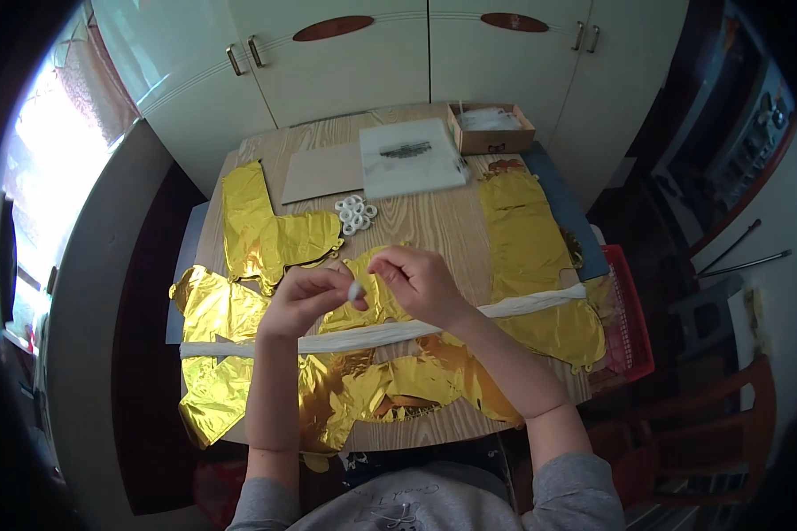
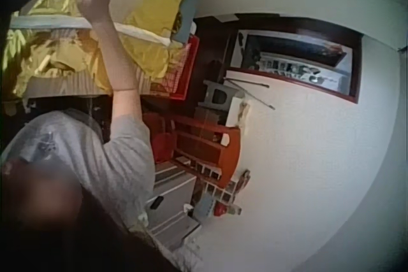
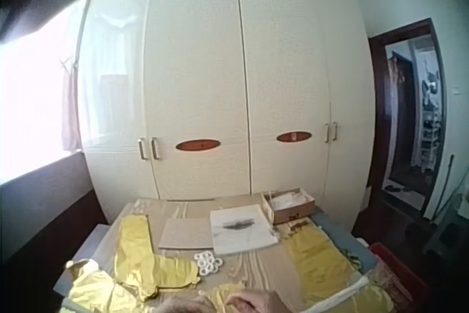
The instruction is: Attach small plastic circular clips or connectors to gold foil sheets on a workbench.
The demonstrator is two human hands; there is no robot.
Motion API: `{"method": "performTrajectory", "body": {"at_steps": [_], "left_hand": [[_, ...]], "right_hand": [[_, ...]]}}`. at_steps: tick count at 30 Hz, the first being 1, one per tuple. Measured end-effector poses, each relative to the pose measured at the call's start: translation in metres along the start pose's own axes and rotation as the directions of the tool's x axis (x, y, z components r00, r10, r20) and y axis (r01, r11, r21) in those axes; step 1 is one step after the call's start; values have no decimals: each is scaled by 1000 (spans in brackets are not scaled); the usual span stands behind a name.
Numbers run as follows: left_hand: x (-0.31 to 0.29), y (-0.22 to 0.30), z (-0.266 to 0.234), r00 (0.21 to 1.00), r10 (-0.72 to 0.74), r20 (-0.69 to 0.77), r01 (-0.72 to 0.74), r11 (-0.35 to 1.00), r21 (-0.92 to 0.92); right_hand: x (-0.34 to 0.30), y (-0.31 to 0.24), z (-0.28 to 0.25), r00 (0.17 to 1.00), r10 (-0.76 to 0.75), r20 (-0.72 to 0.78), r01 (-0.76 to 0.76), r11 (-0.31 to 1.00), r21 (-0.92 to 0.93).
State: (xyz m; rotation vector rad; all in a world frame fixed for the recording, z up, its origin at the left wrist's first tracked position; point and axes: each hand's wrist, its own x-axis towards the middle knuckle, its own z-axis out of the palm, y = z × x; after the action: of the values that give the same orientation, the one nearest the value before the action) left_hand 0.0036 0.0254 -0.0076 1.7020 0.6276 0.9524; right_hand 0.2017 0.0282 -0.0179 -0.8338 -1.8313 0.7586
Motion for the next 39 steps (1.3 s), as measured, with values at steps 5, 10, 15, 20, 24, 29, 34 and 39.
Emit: {"method": "performTrajectory", "body": {"at_steps": [5, 10, 15, 20, 24, 29, 34, 39], "left_hand": [[6, -9, 7, 972, 25, -233, -3, 996, 94], [-4, 6, 1, 994, 87, 65, -64, 955, -290], [6, 8, 13, 952, 17, -304, -42, 996, -78], [-5, 8, -2, 999, 40, 6, -38, 988, -150], [6, 13, 18, 974, -29, -225, -42, 952, -303], [-5, 7, 1, 996, -63, -58, 68, 994, 89], [4, -1, 15, 977, 40, -209, -98, 956, -278], [0, 1, 7, 991, -26, -129, 38, 995, 90]], "right_hand": [[-9, -1, 7, 986, -127, 108, 135, 989, -66], [0, -6, -7, 992, -108, -58, 102, 991, -90], [-10, -14, 10, 976, -166, 142, 183, 976, -118], [-1, -17, 0, 991, -131, -38, 126, 986, -107], [-12, -3, 17, 983, -180, 40, 183, 977, -108], [-1, -20, 0, 984, -177, -27, 172, 976, -131], [-13, -4, 18, 990, -139, 18, 140, 987, -81], [-6, -22, 3, 983, -175, -62, 163, 973, -166]]}}
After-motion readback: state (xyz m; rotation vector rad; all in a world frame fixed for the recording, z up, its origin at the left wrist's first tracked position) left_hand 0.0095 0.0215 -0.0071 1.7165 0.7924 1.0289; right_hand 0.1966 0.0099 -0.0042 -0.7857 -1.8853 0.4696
